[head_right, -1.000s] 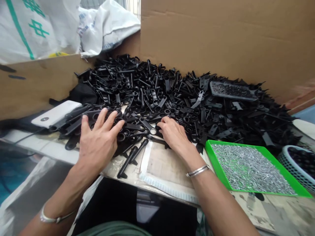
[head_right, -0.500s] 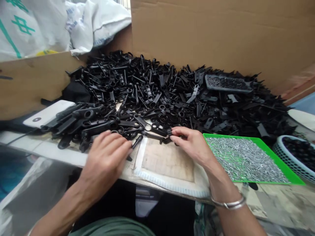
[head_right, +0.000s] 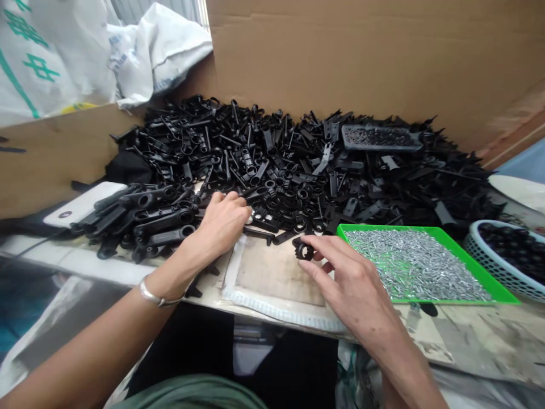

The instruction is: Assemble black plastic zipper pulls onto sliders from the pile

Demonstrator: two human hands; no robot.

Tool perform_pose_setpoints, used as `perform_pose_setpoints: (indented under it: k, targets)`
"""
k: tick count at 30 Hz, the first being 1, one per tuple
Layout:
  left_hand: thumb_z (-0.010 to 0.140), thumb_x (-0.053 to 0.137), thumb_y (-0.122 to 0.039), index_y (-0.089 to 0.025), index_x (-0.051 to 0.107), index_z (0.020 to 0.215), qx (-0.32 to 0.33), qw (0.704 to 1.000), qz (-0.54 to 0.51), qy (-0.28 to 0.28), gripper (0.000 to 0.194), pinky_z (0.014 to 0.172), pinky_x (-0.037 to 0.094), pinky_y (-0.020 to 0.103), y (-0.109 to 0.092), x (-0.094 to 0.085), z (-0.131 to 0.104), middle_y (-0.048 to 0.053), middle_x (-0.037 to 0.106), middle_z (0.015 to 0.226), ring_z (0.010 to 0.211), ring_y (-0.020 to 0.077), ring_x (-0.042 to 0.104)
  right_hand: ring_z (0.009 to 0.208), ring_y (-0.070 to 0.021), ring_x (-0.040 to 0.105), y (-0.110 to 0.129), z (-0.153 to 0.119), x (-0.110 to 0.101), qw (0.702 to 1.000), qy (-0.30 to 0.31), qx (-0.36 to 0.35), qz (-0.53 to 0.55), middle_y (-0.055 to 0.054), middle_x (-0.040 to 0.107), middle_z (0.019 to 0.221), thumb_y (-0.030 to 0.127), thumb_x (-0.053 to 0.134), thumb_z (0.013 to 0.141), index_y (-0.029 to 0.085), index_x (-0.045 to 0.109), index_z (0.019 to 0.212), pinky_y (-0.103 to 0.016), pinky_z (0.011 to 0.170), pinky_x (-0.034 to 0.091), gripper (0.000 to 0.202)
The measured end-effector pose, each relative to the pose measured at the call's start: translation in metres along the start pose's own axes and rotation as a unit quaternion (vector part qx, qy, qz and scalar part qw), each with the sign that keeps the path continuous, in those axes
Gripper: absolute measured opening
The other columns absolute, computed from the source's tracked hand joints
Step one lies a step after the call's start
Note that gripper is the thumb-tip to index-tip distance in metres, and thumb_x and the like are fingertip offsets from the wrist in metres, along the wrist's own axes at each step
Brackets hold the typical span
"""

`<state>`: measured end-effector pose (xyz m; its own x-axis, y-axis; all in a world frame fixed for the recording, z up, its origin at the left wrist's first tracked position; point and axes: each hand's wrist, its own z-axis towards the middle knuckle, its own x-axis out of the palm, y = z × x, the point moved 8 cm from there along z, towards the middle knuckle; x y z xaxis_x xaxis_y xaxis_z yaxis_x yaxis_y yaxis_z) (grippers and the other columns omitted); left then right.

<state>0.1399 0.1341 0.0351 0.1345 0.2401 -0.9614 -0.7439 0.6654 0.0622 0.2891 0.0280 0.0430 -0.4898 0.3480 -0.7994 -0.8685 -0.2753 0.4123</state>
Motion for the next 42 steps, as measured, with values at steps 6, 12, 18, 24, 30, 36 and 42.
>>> perform_pose_setpoints:
  k: [6, 12, 18, 24, 30, 36, 42]
  targets:
    - [0.083, 0.049, 0.000, -0.015, 0.067, 0.075, 0.065, 0.997, -0.017, 0.048, 0.025, 0.080, 0.039, 0.035, -0.015, 0.022, 0.030, 0.008, 0.068, 0.082, 0.089, 0.0215, 0.059, 0.069, -0.0173, 0.064, -0.003, -0.005, -0.003, 0.998, -0.024, 0.028, 0.046, -0.006, 0.068, 0.103, 0.044, 0.057, 0.088, 0.024, 0.067, 0.110, -0.031, 0.058, 0.054, 0.031]
    - [0.084, 0.045, -0.003, -0.013, 0.069, 0.088, 0.033, 0.998, -0.014, 0.054, 0.026, 0.071, 0.047, 0.031, 0.004, 0.012, 0.036, 0.013, 0.068, 0.093, 0.091, 0.0241, 0.063, 0.072, -0.0185, 0.068, -0.019, -0.014, -0.010, 0.979, -0.058, 0.114, 0.156, -0.003, 0.073, 0.087, 0.042, 0.069, 0.079, 0.026, 0.071, 0.103, -0.029, 0.061, 0.059, 0.030]
    - [0.083, 0.049, -0.004, -0.015, 0.071, 0.082, 0.052, 0.994, -0.040, 0.090, 0.024, 0.075, 0.050, 0.031, -0.019, 0.028, 0.033, 0.009, 0.070, 0.087, 0.087, 0.0220, 0.065, 0.068, -0.0179, 0.068, -0.010, -0.013, 0.001, 0.973, -0.048, 0.124, 0.186, -0.003, 0.073, 0.085, 0.041, 0.071, 0.075, 0.025, 0.074, 0.098, -0.027, 0.056, 0.059, 0.029]
    - [0.083, 0.044, -0.006, -0.018, 0.068, 0.091, -0.008, 0.995, -0.090, 0.053, 0.028, 0.073, 0.048, 0.028, 0.013, 0.014, 0.032, 0.007, 0.070, 0.091, 0.087, 0.0200, 0.065, 0.065, -0.0189, 0.069, -0.035, -0.031, -0.001, 0.937, -0.058, 0.229, 0.258, -0.004, 0.075, 0.084, 0.037, 0.077, 0.071, 0.025, 0.075, 0.101, -0.027, 0.056, 0.060, 0.033]
    - [0.081, 0.055, -0.012, -0.017, 0.068, 0.086, -0.035, 0.988, -0.134, 0.070, 0.015, 0.079, 0.048, 0.036, 0.022, 0.021, 0.024, 0.010, 0.070, 0.092, 0.093, 0.0264, 0.064, 0.074, -0.0190, 0.069, -0.032, -0.029, 0.018, 0.900, -0.030, 0.268, 0.343, -0.005, 0.075, 0.094, 0.037, 0.077, 0.071, 0.024, 0.074, 0.103, -0.025, 0.056, 0.059, 0.035]
    - [0.071, 0.058, 0.000, -0.014, 0.060, 0.058, -0.046, 0.963, -0.250, 0.086, 0.020, 0.096, 0.037, 0.048, 0.015, 0.031, 0.027, 0.008, 0.067, 0.076, 0.096, 0.0278, 0.061, 0.076, -0.0170, 0.067, -0.031, -0.029, 0.021, 0.891, -0.017, 0.284, 0.355, -0.003, 0.074, 0.090, 0.037, 0.079, 0.070, 0.028, 0.075, 0.102, -0.021, 0.058, 0.058, 0.034]
    - [0.081, 0.056, -0.013, -0.016, 0.060, 0.078, -0.098, 0.858, -0.503, 0.022, 0.006, 0.090, 0.042, 0.039, 0.030, 0.005, 0.014, 0.004, 0.065, 0.082, 0.092, 0.0218, 0.061, 0.074, -0.0128, 0.064, -0.042, -0.042, 0.024, 0.839, -0.038, 0.325, 0.434, -0.004, 0.072, 0.099, 0.042, 0.080, 0.070, 0.028, 0.073, 0.105, -0.018, 0.061, 0.055, 0.038]
